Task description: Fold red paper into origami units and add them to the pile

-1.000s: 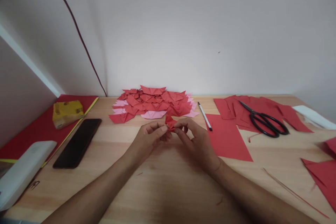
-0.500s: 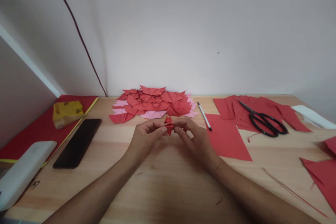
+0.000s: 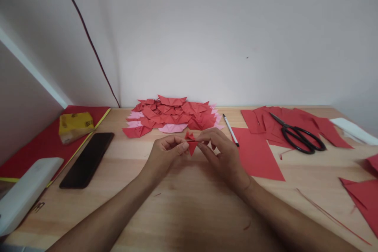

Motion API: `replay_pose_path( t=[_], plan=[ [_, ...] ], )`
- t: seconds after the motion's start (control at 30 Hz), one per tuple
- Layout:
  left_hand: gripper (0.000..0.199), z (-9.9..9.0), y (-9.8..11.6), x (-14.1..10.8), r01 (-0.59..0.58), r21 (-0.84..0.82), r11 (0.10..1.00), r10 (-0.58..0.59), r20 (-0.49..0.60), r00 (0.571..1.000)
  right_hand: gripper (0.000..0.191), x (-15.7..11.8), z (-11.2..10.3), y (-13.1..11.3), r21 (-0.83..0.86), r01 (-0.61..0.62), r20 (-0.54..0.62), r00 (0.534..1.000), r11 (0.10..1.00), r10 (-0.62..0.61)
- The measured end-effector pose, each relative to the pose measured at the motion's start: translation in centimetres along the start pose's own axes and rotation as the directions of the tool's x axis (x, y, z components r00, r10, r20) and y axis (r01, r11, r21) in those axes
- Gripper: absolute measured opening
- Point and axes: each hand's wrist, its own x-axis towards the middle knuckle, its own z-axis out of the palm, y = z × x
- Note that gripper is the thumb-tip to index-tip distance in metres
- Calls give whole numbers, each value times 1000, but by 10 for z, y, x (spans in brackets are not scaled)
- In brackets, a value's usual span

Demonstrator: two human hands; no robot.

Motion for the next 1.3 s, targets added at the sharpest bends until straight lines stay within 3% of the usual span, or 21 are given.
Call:
replay_pose_path(
  t=[0.13,0.33,0.43,0.63,0.87,1.13,1.3],
  plan=[
    [16,-1,-1,1,-71,57,996,74,-41,996,6,0,1,2,6,-114,22,993,993,114],
    [12,-2,2,0,-239,380,893,286,-71,956,8,-3,3,0,68,-298,79,953,952,293],
    [7,-1,0,-1,-182,375,909,223,-68,973,11,-3,3,-3,89,-341,141,934,936,327],
    [11,0,-6,2,-12,143,990,23,-80,997,11,-1,5,-5,185,-422,181,902,887,391],
    [9,3,-2,0,54,-11,998,-55,-52,997,9,1,6,-5,252,-472,196,880,845,433],
    [11,2,-7,1,109,-49,993,-112,-64,992,13,3,8,-10,331,-487,238,872,808,428],
    [10,3,-7,1,119,-69,991,-123,-62,990,15,4,8,-6,351,-531,297,844,771,446]
  ],
)
